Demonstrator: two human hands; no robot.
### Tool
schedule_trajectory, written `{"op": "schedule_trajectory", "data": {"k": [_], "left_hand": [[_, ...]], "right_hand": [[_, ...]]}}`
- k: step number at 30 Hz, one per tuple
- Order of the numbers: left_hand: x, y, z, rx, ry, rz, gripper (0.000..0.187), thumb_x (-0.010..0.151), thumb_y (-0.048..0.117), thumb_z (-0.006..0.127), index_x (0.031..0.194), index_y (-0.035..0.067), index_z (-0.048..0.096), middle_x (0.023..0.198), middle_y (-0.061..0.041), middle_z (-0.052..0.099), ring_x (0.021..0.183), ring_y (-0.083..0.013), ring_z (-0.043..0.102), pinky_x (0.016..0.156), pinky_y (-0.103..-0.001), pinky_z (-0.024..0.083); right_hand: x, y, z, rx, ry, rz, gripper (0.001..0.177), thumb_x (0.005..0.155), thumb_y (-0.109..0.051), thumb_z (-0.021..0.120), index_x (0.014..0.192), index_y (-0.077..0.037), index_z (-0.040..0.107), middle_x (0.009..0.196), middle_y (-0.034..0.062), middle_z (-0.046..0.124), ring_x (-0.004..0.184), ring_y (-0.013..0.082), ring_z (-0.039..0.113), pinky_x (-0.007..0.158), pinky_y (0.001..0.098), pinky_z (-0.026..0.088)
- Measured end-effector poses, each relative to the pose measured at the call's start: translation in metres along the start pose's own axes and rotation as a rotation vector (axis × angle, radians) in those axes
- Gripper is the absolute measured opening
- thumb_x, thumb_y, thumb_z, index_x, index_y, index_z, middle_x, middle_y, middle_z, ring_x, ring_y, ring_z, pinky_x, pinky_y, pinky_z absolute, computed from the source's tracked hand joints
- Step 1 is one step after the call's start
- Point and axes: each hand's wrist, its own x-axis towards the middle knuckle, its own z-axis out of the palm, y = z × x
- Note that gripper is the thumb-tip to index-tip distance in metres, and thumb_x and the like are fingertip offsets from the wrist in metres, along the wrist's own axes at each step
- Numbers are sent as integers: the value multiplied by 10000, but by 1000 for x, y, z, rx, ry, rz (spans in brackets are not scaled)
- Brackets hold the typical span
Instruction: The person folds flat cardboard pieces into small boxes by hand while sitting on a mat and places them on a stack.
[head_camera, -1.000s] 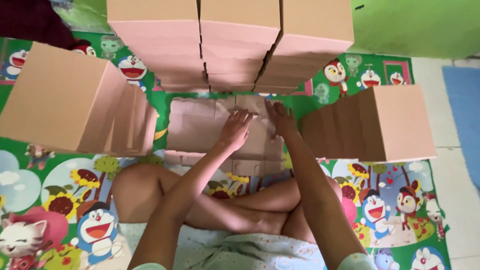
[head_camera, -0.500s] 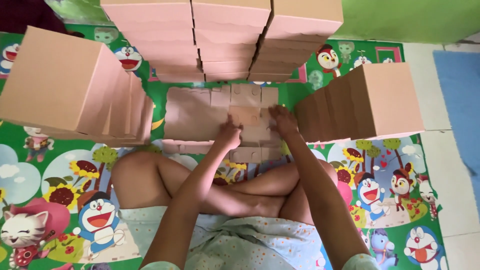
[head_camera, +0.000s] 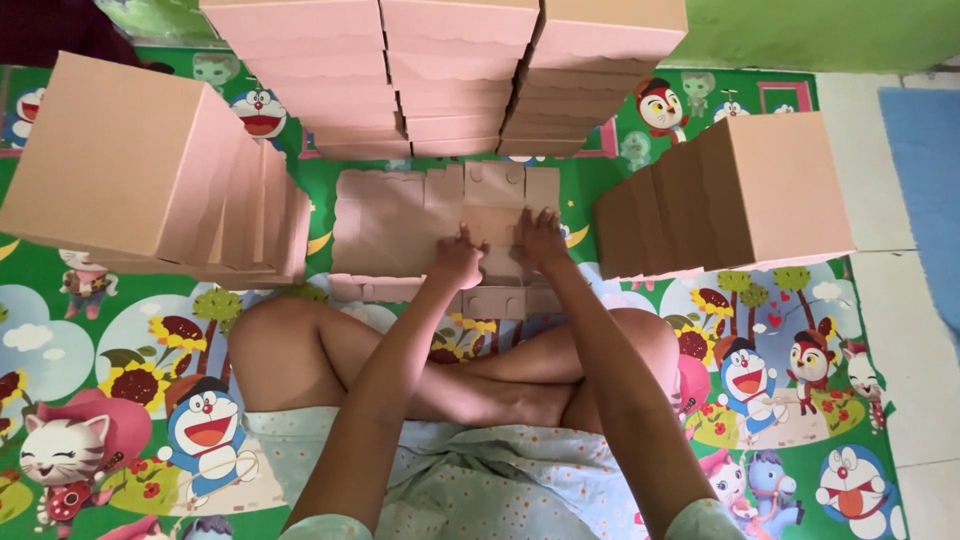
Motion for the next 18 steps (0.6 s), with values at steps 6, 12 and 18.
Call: {"op": "schedule_trajectory", "data": {"k": [6, 12, 18], "left_hand": [[-49, 16, -57, 12, -42, -20, 539, 896, 212, 580, 1433, 211, 630, 1693, -291, 142, 1532, -351, 352, 1131, -627, 315], [-84, 4, -95, 228, 129, 136, 449, 883, 148, 578, 1310, 126, 713, 1547, -288, 465, 1230, -346, 669, 946, -549, 493], [-10, -77, -74, -580, 265, 111, 598, 938, 424, 563, 1392, 35, 594, 1419, -249, 597, 1346, -441, 525, 1119, -558, 401]], "right_hand": [[2, -41, 25, -136, 255, 26, 715, 977, -309, 528, 1599, -34, 307, 1448, 484, 401, 1332, 678, 411, 1056, 658, 437], [-22, -70, 0, -230, 308, -20, 674, 1061, -169, 399, 1618, -442, 134, 1348, 579, 384, 1238, 760, 419, 944, 746, 468], [-10, -76, -4, -313, 149, 37, 765, 1057, -124, 379, 1577, -563, 30, 1293, 603, 405, 1228, 741, 456, 922, 720, 487]]}}
